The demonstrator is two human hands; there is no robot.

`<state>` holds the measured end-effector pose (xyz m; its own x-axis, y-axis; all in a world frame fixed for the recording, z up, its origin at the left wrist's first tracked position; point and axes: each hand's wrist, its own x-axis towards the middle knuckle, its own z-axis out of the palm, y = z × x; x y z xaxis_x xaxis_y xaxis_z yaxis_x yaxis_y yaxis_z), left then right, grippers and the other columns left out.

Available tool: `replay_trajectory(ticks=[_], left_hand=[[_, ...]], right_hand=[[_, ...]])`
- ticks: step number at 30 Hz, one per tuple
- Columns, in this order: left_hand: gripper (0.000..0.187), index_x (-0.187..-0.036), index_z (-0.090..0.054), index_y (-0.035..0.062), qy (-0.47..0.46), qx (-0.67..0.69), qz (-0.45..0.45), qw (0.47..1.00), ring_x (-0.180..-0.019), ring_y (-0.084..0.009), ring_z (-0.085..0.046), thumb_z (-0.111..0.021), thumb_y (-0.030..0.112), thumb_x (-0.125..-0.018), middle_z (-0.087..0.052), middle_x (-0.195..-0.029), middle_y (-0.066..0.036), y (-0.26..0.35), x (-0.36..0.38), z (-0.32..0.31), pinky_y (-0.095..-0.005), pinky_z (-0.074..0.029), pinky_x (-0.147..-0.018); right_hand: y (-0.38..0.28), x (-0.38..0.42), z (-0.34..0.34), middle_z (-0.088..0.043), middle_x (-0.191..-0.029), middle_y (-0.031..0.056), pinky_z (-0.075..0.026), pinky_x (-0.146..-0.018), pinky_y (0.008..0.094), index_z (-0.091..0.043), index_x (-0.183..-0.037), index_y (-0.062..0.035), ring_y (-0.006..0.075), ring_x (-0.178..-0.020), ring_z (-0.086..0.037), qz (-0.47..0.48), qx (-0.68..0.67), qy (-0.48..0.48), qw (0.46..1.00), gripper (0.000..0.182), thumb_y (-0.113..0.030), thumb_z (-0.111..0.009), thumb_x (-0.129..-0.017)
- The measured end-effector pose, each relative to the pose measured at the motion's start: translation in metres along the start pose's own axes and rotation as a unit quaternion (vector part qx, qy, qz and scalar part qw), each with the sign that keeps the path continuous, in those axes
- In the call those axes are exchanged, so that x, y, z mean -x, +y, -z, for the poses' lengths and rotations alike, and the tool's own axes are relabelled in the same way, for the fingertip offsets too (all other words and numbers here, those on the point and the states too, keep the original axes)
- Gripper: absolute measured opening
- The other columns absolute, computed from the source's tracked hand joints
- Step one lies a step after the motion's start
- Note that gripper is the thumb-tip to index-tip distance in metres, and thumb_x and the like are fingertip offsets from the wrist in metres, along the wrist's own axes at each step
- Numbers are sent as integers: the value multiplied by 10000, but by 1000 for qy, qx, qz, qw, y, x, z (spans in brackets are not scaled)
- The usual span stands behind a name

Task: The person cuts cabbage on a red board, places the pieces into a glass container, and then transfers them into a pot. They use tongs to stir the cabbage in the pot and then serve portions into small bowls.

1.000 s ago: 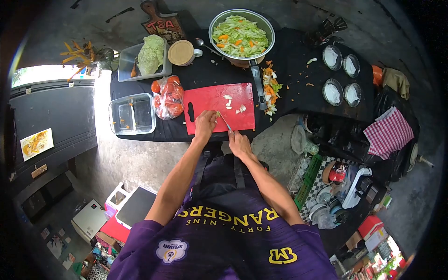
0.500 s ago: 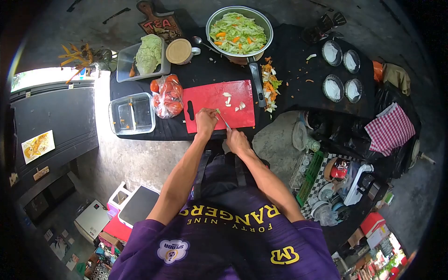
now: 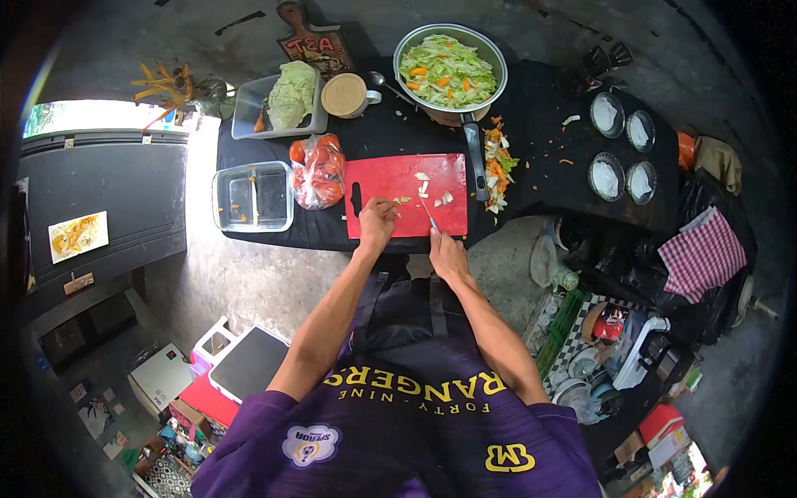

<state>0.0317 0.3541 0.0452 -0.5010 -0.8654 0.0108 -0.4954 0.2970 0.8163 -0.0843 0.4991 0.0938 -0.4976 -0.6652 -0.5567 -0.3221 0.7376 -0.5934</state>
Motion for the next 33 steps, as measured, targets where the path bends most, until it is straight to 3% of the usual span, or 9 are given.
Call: replay_trajectory(ticks=[7, 10, 13, 16, 22, 25, 28, 31, 33], left_hand=[[148, -846, -631, -20, -4, -76, -89, 993, -701, -332, -636, -532, -61, -744, -636, -799, -175, -3, 2, 8, -384, -501, -602], [144, -857, -494, 9, 12, 10, 53, 998, -603, -226, -614, -572, -73, -769, -608, -667, -134, 5, 1, 3, -328, -489, -569], [185, -864, -420, 30, 13, 4, 55, 998, -636, -340, -629, -561, -57, -781, -610, -667, -157, 9, 3, 3, -411, -485, -572], [185, -848, -424, 31, -1, 16, 66, 998, -632, -356, -622, -578, -54, -789, -605, -668, -171, 5, 0, 1, -403, -484, -555], [183, -856, -441, 11, 43, 66, 68, 995, -583, -191, -619, -583, -71, -775, -555, -609, -128, -2, 0, -8, -331, -472, -528], [136, -847, -461, -2, 37, 71, 141, 987, -612, -125, -607, -554, -86, -794, -572, -650, -98, -6, -2, -7, -283, -482, -535], [85, -873, -514, -10, 20, 292, 215, 932, -747, -154, -660, -557, -74, -836, -658, -813, -108, 13, -5, -3, -255, -526, -623], [89, -937, -557, -27, 10, 354, 270, 895, -749, -158, -656, -555, -56, -853, -658, -862, -109, 30, -10, 5, -256, -533, -628], [113, -961, -584, -23, 27, 321, 245, 914, -700, -132, -638, -550, -43, -855, -645, -832, -83, 25, -9, 13, -248, -525, -601]], right_hand=[[0, 0, -25, -614, -891, 332, -437, -814, 569, -580, -1009, 38, 525, -887, -568, 43, 19, -49, 998, 486, -385, -341, -989], [-8, -4, -28, -609, -896, 345, -441, -831, 570, -598, -980, 60, 524, -897, -571, 26, 31, -55, 998, 499, -371, -347, -989], [-12, -10, -29, -610, -888, 348, -451, -830, 567, -617, -953, 58, 515, -899, -580, 1, 59, -49, 997, 515, -380, -349, -987], [-10, -6, -29, -617, -890, 344, -468, -830, 559, -624, -946, 54, 508, -907, -591, -17, 77, -61, 995, 525, -400, -363, -981], [4, 19, -3, -624, -851, 333, -478, -807, 554, -605, -939, 47, 513, -865, -599, -31, 126, -43, 991, 489, -392, -392, -972], [-10, 18, 1, -620, -841, 337, -476, -800, 555, -590, -965, 37, 517, -852, -596, -32, 118, -37, 992, 483, -398, -380, -976], [0, 2, -3, -613, -837, 347, -466, -794, 565, -584, -978, 24, 524, -848, -589, -30, 67, 21, 997, 484, -409, -367, -980], [-1, -1, 0, -607, -855, 356, -452, -797, 577, -582, -969, 12, 529, -867, -578, -3, 45, 17, 999, 497, -427, -349, -983], [-4, 0, 1, -607, -862, 355, -451, -799, 578, -579, -968, 10, 529, -872, -577, 7, 47, 4, 999, 503, -435, -346, -982]])
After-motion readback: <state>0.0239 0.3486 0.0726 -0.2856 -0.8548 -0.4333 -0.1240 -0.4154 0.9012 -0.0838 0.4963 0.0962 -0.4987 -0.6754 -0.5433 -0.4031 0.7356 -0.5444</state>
